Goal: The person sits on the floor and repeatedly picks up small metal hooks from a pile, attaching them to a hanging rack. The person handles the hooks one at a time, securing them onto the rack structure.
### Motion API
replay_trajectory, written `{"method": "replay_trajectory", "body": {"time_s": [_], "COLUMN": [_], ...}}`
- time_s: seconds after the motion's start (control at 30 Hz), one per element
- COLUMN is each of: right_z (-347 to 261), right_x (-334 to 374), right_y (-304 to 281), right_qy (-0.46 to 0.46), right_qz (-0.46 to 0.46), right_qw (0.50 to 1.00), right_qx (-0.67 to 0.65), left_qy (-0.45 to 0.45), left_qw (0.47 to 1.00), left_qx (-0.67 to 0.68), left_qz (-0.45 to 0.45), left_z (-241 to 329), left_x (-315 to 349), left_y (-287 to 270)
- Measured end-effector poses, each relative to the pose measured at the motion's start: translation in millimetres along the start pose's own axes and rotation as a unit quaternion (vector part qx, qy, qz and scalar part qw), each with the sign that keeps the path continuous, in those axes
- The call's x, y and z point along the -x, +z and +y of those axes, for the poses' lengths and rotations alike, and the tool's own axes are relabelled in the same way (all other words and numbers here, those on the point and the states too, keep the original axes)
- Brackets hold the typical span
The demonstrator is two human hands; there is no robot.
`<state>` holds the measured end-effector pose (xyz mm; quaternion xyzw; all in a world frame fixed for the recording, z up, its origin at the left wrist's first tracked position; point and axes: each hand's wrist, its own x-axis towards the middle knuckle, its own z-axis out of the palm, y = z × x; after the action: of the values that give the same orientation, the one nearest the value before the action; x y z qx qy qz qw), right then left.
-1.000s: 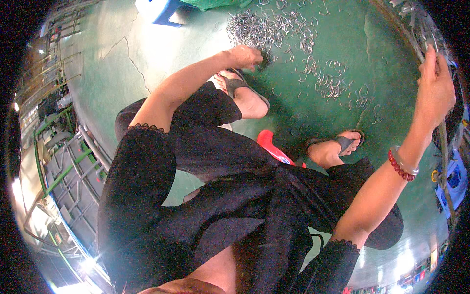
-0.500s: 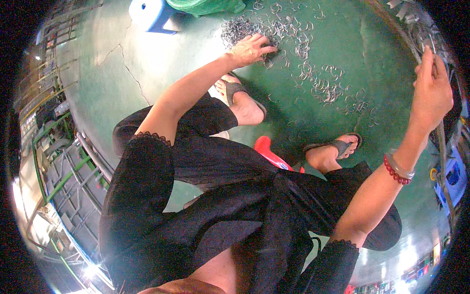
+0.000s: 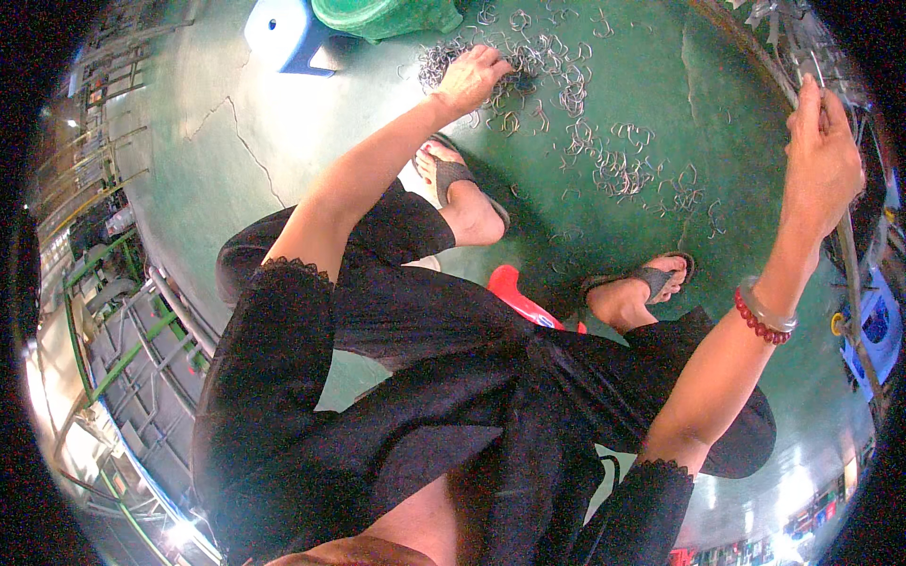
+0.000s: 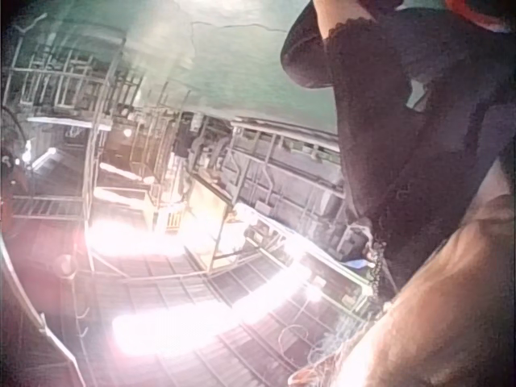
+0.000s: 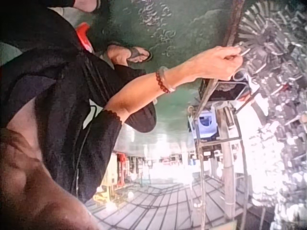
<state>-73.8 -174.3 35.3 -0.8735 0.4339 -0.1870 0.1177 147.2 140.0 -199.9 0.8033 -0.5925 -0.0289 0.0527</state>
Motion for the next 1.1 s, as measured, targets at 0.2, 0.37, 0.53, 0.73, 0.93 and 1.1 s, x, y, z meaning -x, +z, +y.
{"method": "replay_trajectory", "body": {"time_s": [0.2, 0.37, 0.53, 0.73, 0.93, 1.1], "right_z": [-12.2, -15.0, -13.9, -10.3, -11.2, -13.7], "right_x": [6.3, 5.8, 7.2, 7.3, 8.9, 7.9], "right_y": [-0.8, -1.9, -1.5, -0.2, 1.0, -1.6], "right_qy": [0.0, -0.023, -0.024, -0.005, 0.003, -0.021], "right_qz": [0.01, 0.012, 0.027, 0.03, 0.015, 0.035], "right_qw": [0.999, 0.999, 0.998, 0.998, 0.997, 0.998], "right_qx": [-0.041, -0.044, -0.052, -0.055, -0.07, -0.047], "left_qy": [-0.006, -0.057, -0.119, -0.135, -0.031, -0.054], "left_qw": [0.996, 0.998, 0.993, 0.987, 0.998, 0.996], "left_qx": [0.081, 0.033, -0.018, 0.048, 0.051, 0.051], "left_qz": [-0.039, 0.023, 0.014, 0.072, 0.028, 0.056], "left_z": [32.8, 57.8, 52.2, 62.9, 87.2, 60.7], "left_x": [-18.2, -20.3, -14.2, -18.0, -28.8, -17.1], "left_y": [13.5, 32.6, 35.9, 21.9, 26.2, 26.7]}}
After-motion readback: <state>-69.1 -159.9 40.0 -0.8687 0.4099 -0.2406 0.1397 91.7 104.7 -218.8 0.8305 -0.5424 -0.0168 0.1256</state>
